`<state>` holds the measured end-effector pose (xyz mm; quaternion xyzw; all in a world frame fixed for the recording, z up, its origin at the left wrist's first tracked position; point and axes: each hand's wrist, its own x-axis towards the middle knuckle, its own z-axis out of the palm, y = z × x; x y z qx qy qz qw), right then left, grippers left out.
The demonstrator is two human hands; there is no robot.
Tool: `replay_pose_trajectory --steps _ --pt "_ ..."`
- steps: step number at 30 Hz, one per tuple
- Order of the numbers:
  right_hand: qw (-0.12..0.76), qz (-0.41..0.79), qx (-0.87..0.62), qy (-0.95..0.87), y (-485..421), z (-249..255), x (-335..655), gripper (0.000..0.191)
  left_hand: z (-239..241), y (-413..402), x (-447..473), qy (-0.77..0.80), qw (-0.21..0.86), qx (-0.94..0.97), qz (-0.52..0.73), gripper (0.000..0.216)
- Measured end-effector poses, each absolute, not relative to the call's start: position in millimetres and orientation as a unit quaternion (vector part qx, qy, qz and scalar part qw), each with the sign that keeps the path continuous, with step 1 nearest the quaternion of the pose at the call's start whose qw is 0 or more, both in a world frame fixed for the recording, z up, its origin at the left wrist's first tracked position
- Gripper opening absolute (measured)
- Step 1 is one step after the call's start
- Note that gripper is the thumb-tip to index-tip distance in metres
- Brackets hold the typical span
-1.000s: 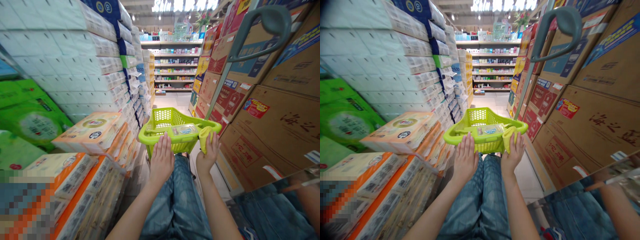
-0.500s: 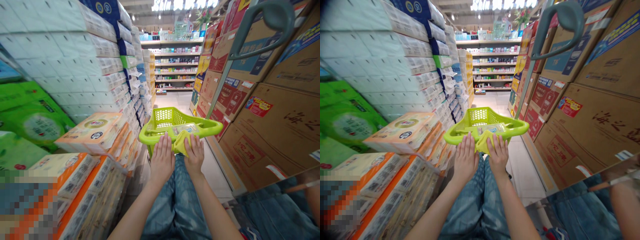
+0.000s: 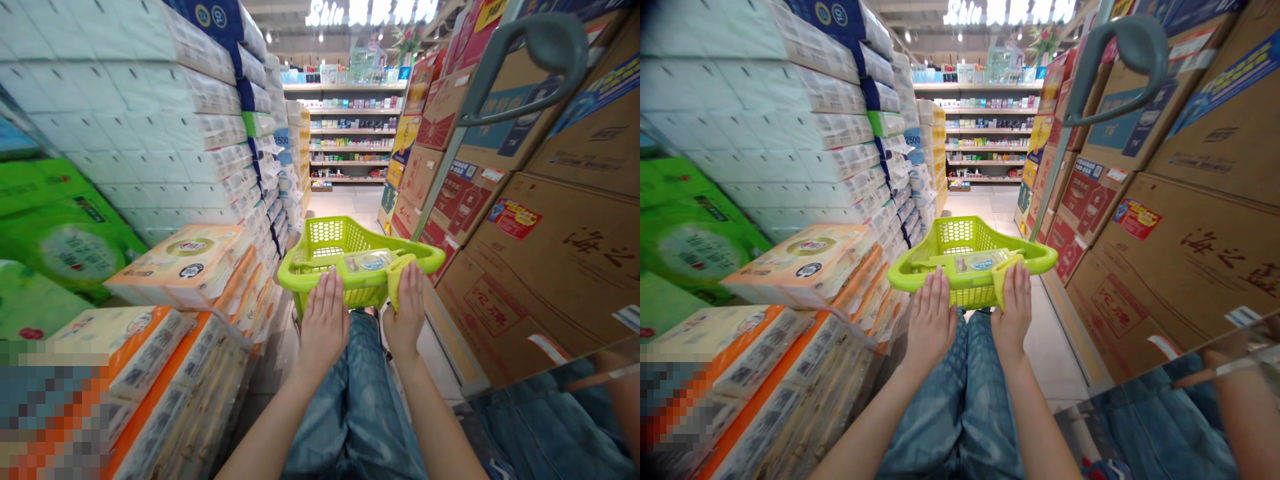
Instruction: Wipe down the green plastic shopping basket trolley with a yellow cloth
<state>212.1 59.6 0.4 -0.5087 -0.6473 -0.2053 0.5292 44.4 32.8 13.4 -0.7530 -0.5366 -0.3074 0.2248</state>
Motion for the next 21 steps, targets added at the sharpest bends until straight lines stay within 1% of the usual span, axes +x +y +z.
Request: replay_pose_trajectory --steps 5,9,15,18,21 --pt "0.505 -0.237 -0.44 -0.704 53.1 -5.5 164.0 0.066 12.2 33.7 42.8 -0.535 0.227 -0.755 -0.304 0.065" --pt "0.486 -0.268 -0.439 -0.706 57.4 -13.9 165.2 0.059 13.4 32.9 41.2 -0.533 0.222 -0.758 -0.304 0.062" --pt "0.505 -0.309 -0.476 -0.65 73.3 -19.5 218.2 0.069 14.3 32.0 43.9 -0.535 0.225 -0.756 -0.303 0.065" --pt "0.535 -0.27 -0.513 -0.614 73.7 -16.4 228.2 0.076 14.4 32.2 44.7 -0.536 0.225 -0.754 -0.307 0.065" --pt "0.555 -0.217 -0.535 -0.599 66.9 -11.2 213.9 0.079 14.3 32.2 44.4 -0.534 0.227 -0.753 -0.31 0.066"
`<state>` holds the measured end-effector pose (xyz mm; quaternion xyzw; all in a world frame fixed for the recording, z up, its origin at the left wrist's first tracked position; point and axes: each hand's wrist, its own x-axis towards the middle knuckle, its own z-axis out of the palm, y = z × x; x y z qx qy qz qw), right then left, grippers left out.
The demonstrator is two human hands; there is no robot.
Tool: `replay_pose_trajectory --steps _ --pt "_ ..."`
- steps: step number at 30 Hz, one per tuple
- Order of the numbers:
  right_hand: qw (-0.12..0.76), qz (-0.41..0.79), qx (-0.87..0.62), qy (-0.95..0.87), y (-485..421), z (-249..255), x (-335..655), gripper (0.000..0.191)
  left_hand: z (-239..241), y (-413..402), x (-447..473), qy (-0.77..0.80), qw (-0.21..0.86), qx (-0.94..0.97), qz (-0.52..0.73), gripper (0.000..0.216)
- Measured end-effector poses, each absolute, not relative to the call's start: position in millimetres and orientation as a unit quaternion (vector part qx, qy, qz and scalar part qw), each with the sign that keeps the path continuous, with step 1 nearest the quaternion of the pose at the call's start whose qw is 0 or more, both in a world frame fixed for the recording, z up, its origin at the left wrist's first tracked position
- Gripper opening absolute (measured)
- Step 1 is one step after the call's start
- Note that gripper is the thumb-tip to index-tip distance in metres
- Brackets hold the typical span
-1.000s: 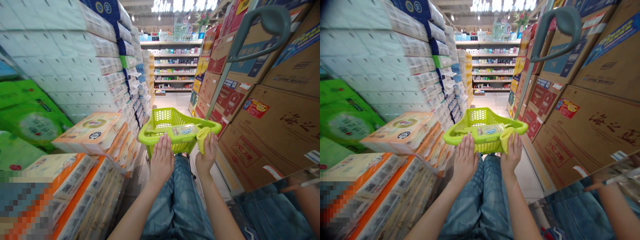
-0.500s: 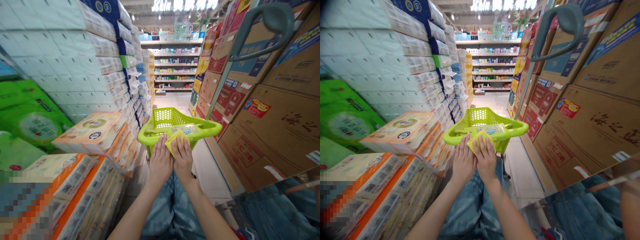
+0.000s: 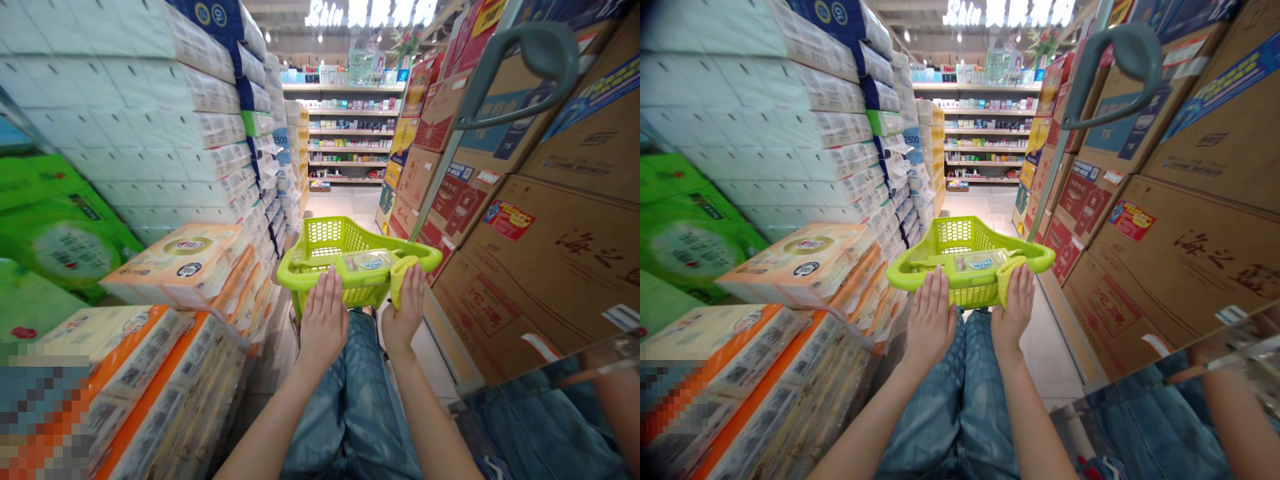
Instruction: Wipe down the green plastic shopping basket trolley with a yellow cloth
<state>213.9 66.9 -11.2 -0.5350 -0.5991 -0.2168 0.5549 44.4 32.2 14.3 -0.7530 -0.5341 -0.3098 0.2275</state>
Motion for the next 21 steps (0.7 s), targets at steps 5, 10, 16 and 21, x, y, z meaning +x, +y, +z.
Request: replay_pose_trajectory --steps 5,10,16,21 --pt "0.518 -0.223 -0.477 -0.674 53.4 -10.2 167.5 0.072 14.3 32.2 43.2 -0.534 0.226 -0.753 -0.312 0.065" --pt "0.488 -0.268 -0.439 -0.705 57.7 -18.9 170.4 0.068 14.0 32.0 43.3 -0.534 0.226 -0.753 -0.311 0.062" --pt "0.513 -0.281 -0.513 -0.628 76.1 -27.0 228.2 0.072 13.3 31.9 44.3 -0.536 0.233 -0.753 -0.303 0.064" --pt "0.605 -0.173 -0.533 -0.565 69.6 -13.0 216.9 0.08 13.8 32.9 46.6 -0.537 0.232 -0.75 -0.309 0.065"
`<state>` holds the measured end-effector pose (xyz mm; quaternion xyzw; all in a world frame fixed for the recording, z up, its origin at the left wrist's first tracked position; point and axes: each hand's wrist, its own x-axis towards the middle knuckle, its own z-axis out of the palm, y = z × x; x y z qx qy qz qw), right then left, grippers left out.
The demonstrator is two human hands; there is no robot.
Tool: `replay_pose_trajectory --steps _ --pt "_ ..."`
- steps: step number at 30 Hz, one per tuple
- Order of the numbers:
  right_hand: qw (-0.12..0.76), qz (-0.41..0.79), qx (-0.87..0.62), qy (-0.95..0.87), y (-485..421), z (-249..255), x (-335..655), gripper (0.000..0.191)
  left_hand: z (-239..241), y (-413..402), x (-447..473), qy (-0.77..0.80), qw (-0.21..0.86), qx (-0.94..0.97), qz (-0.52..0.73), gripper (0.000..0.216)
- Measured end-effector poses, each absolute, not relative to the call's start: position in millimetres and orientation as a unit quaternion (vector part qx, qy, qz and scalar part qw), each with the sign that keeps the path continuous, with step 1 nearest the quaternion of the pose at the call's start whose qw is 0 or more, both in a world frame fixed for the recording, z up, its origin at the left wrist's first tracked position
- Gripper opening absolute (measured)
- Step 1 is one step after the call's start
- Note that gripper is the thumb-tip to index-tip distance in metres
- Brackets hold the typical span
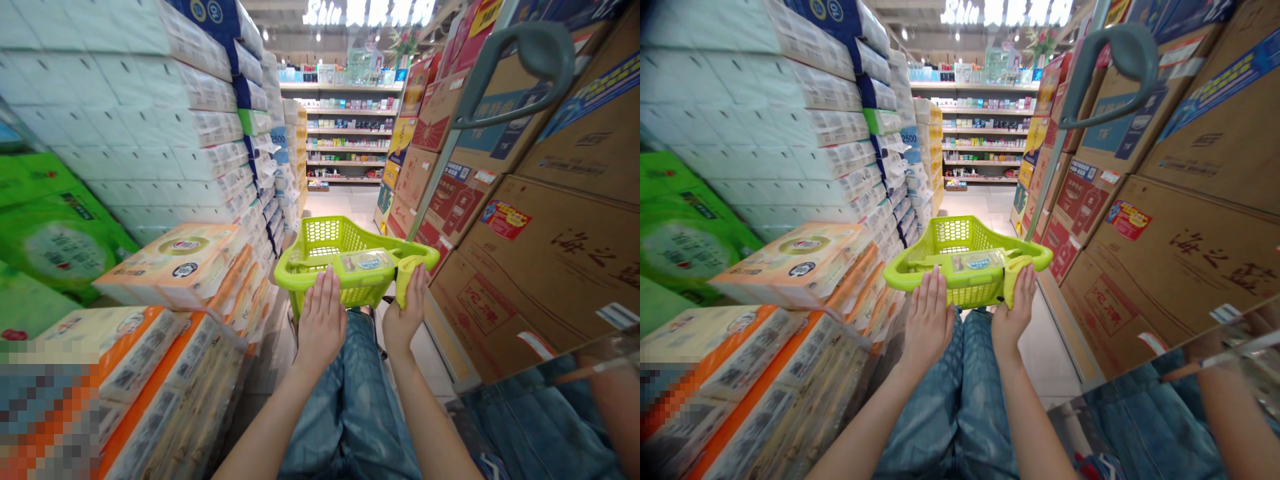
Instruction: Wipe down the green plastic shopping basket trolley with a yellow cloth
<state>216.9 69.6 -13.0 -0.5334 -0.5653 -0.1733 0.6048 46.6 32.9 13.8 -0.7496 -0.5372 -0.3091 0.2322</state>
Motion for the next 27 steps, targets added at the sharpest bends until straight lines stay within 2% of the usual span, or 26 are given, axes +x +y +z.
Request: replay_pose_trajectory --steps 4,8,12,16,21,24,27 --pt "0.584 -0.143 -0.48 -0.64 53.4 -9.3 170.8 0.077 12.8 33.0 45.3 -0.536 0.236 -0.749 -0.308 0.067" --pt "0.533 -0.192 -0.42 -0.709 49.7 -15.5 157.5 0.071 11.8 33.7 42.5 -0.53 0.239 -0.755 -0.304 0.066" --pt "0.501 -0.259 -0.43 -0.705 60.5 -18.3 188.5 0.071 12.7 33.7 43.0 -0.533 0.234 -0.754 -0.305 0.068" --pt "0.536 -0.257 -0.486 -0.64 71.5 -17.4 228.4 0.077 14.2 32.7 45.3 -0.533 0.232 -0.752 -0.31 0.071" --pt "0.591 -0.176 -0.545 -0.568 69.4 -10.2 232.6 0.088 14.4 32.7 47.1 -0.534 0.234 -0.748 -0.318 0.072" --pt "0.588 -0.144 -0.53 -0.594 59.2 -5.6 201.6 0.087 13.7 33.1 47.0 -0.535 0.232 -0.748 -0.317 0.072" --pt "0.555 -0.161 -0.478 -0.662 49.6 -4.7 169.0 0.079 12.4 33.2 45.6 -0.534 0.232 -0.75 -0.314 0.071"
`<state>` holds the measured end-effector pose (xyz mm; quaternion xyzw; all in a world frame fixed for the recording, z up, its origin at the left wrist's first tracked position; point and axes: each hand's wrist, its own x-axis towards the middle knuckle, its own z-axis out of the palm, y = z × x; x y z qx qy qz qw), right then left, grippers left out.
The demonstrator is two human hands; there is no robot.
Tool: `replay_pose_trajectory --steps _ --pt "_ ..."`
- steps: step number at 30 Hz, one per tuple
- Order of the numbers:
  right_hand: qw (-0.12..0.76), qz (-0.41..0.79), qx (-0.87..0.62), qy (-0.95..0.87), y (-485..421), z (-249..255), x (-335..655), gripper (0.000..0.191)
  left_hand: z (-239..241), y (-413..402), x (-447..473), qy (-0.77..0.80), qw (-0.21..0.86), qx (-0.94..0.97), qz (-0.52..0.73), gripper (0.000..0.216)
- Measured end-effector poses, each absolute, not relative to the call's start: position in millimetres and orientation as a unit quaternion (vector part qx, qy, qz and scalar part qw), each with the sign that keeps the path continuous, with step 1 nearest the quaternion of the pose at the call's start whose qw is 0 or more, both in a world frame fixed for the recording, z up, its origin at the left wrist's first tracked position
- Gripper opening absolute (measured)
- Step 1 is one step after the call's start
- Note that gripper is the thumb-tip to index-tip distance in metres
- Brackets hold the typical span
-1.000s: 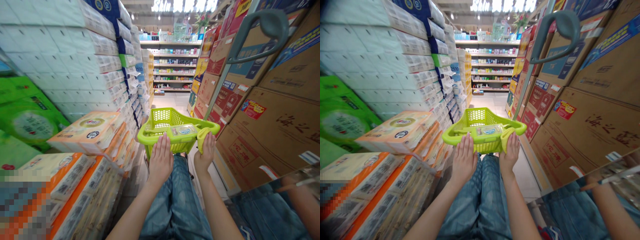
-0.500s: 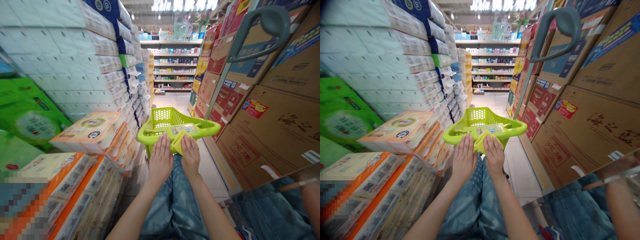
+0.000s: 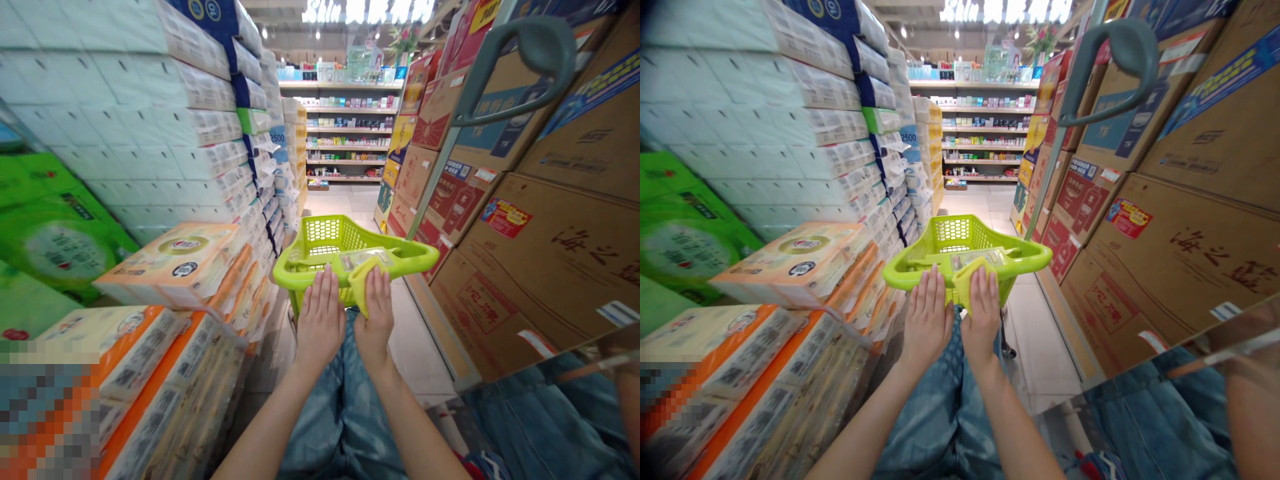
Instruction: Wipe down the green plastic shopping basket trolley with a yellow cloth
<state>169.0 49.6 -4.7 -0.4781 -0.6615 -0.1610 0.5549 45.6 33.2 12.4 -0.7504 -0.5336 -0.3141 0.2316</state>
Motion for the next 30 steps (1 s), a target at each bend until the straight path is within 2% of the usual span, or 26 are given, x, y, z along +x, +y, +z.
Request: replay_pose_trajectory --steps 4,8,13,18,22,25,30 --pt "0.515 -0.202 -0.429 -0.714 47.4 -6.9 161.7 0.074 11.3 33.3 43.7 -0.528 0.228 -0.755 -0.314 0.069" --pt "0.504 -0.23 -0.451 -0.7 57.3 -11.9 197.8 0.077 12.2 33.3 44.1 -0.532 0.223 -0.754 -0.316 0.071" --pt "0.57 -0.208 -0.525 -0.597 69.3 -16.1 241.9 0.085 13.4 32.9 46.9 -0.535 0.227 -0.75 -0.315 0.07" --pt "0.609 -0.118 -0.537 -0.571 57.8 -2.9 203.1 0.084 12.1 32.7 48.1 -0.538 0.228 -0.745 -0.322 0.069" --pt "0.548 -0.137 -0.47 -0.678 44.4 3.0 157.2 0.075 11.7 33.1 45.1 -0.535 0.226 -0.75 -0.315 0.066" --pt "0.51 -0.18 -0.436 -0.719 45.0 1.0 160.4 0.072 12.1 33.1 42.9 -0.533 0.228 -0.755 -0.308 0.064" --pt "0.525 -0.2 -0.469 -0.681 61.0 -5.6 216.0 0.08 12.6 32.4 44.1 -0.534 0.227 -0.753 -0.311 0.067"
